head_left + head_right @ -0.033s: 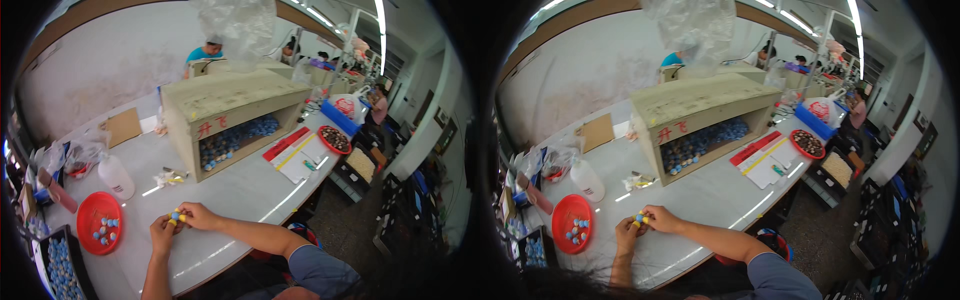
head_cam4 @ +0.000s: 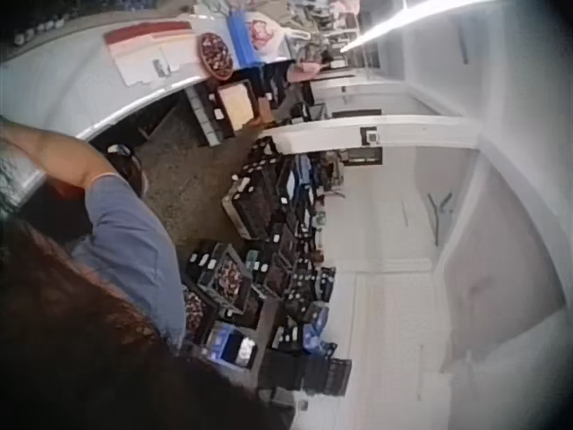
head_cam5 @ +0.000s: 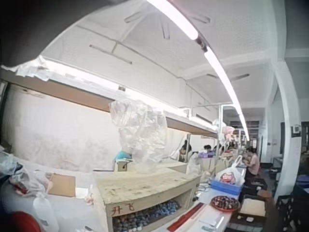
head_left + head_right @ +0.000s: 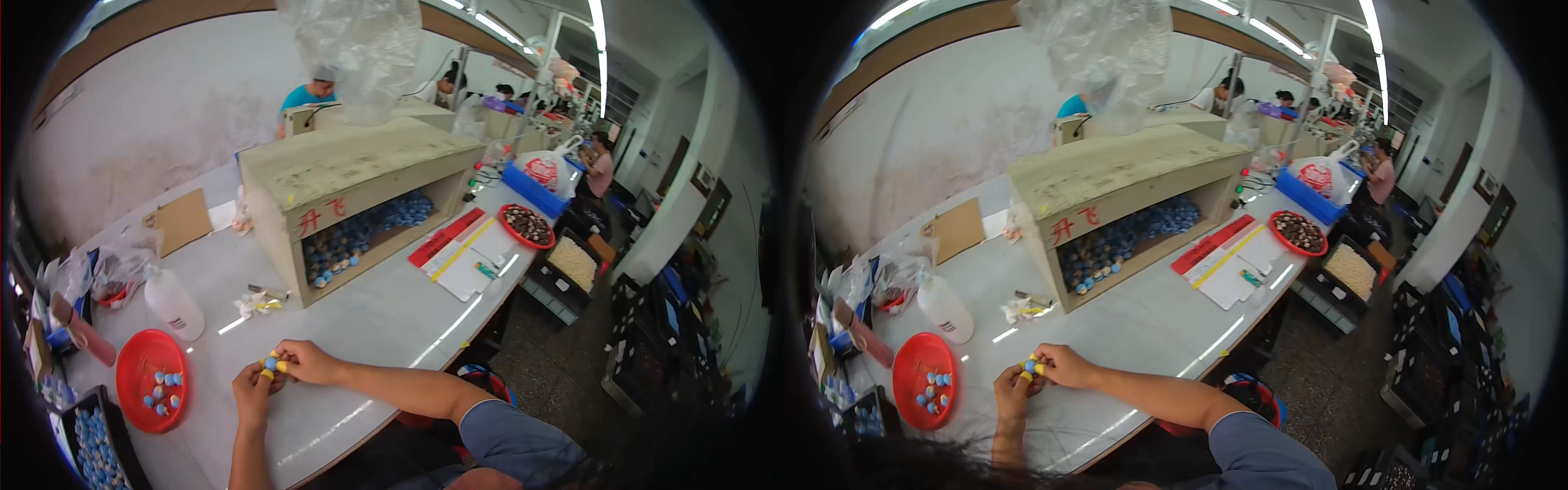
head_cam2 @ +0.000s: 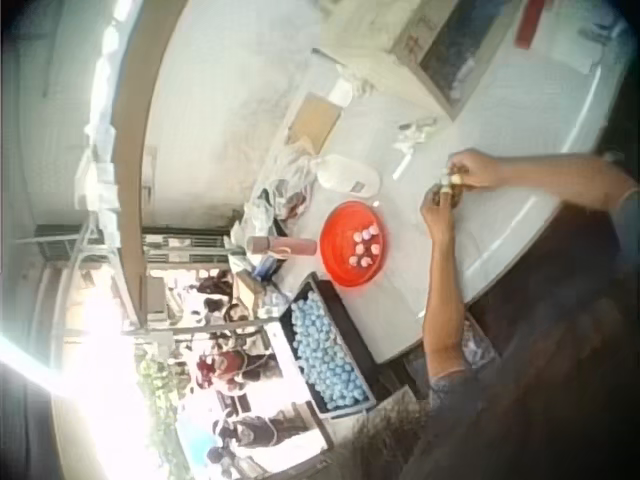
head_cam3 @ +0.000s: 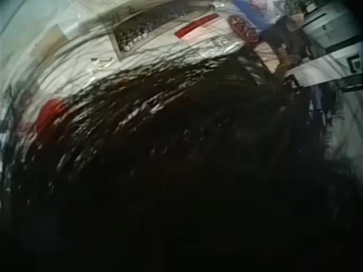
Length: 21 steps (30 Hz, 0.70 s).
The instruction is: The person assembles toy parts by gluing small blue spheres and yellow spheres together at a workbench, applying glue from a bottle.
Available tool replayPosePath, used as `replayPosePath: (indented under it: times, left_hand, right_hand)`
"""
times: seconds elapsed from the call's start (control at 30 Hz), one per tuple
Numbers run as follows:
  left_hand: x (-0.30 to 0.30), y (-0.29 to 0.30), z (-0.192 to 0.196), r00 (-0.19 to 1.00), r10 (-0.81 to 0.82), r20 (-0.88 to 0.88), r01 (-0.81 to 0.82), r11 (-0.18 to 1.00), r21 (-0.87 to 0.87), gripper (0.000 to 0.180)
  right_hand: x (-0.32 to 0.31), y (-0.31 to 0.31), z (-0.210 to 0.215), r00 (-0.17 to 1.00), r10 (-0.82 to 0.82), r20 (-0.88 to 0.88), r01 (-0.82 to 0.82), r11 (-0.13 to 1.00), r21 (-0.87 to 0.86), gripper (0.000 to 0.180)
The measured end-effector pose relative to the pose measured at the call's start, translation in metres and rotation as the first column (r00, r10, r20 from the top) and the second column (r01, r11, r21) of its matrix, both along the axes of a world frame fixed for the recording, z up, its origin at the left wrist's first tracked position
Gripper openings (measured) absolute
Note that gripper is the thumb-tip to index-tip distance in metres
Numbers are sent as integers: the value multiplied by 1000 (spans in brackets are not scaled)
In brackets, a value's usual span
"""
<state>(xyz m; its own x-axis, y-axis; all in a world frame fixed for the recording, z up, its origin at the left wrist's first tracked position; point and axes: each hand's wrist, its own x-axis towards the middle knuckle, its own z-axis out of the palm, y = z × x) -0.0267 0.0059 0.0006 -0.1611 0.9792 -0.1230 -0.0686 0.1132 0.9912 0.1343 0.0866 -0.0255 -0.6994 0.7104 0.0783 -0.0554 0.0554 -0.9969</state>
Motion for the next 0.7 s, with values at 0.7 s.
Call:
replayPosePath:
  times: [0.7]
  left_hand:
    - [-72,26,-4,768,363,-527,-234,926,296,24]
  right_hand:
    - [17,6,-9,960,-269,-75,279,933,229,27]
